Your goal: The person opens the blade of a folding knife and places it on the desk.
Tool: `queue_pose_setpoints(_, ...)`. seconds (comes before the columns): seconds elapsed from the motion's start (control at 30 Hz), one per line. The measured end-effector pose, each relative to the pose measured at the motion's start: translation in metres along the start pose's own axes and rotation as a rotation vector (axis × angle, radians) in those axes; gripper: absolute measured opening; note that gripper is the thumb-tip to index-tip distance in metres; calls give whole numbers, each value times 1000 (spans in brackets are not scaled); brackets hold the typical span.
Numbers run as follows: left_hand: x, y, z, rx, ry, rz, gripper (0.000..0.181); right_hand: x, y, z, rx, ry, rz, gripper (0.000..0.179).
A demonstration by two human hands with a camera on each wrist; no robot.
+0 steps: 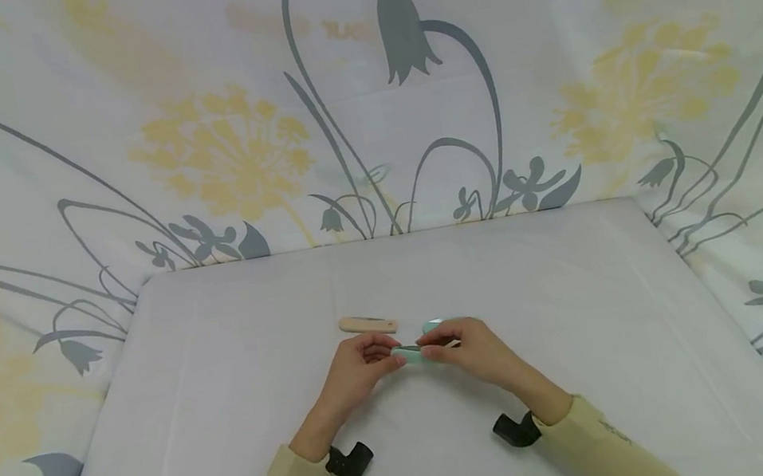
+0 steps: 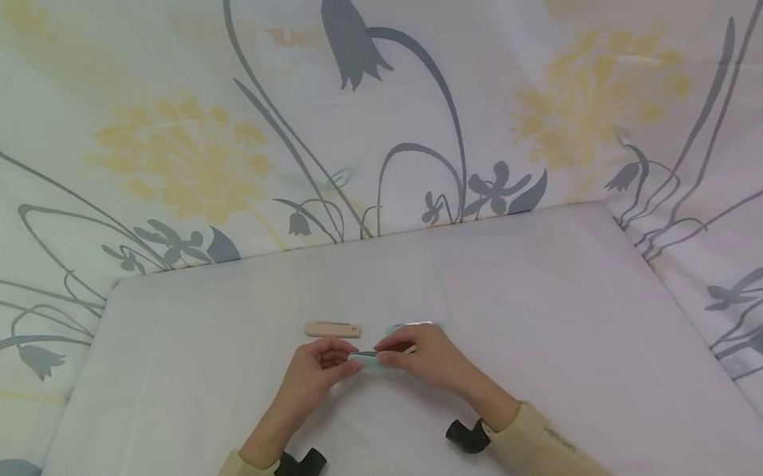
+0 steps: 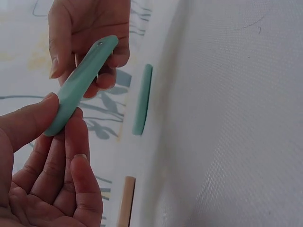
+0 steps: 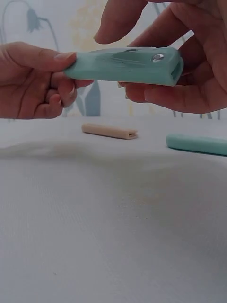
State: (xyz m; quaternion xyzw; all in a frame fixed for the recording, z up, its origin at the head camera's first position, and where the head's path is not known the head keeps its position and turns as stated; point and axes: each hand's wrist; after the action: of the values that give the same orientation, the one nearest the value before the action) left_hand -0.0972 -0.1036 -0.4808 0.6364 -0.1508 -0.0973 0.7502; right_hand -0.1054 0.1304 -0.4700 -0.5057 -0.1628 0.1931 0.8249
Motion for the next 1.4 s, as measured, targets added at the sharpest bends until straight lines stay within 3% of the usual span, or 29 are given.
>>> queue_pose_setpoints(0.43, 1, 1, -1, -21, 2, -22, 20, -4, -8, -7, -20, 28, 18, 18)
queue_pose_setpoints(0.73, 1, -2, 0, -40, 6, -73, 22, -5, -11, -15, -42, 126, 27, 10)
queue_pose_setpoints(0.97, 1, 2, -1, -50, 12, -8, 24, -5, -13, -18, -49, 171, 24, 6)
queue_pose_setpoints(1.4, 2, 7, -1, -90, 21, 21, 28, -4, -11, -22, -47, 275, 32, 7)
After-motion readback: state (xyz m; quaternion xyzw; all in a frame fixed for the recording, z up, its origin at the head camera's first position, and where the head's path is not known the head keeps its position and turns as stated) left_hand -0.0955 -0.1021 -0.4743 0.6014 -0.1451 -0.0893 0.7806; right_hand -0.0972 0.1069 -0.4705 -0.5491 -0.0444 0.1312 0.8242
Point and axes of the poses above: each hand's wrist, its own x-axis away from the middle knuckle, its own z-axis out of the back of the hand, y = z × x, and after that the axes turned 3 degrees about -y, right-handed
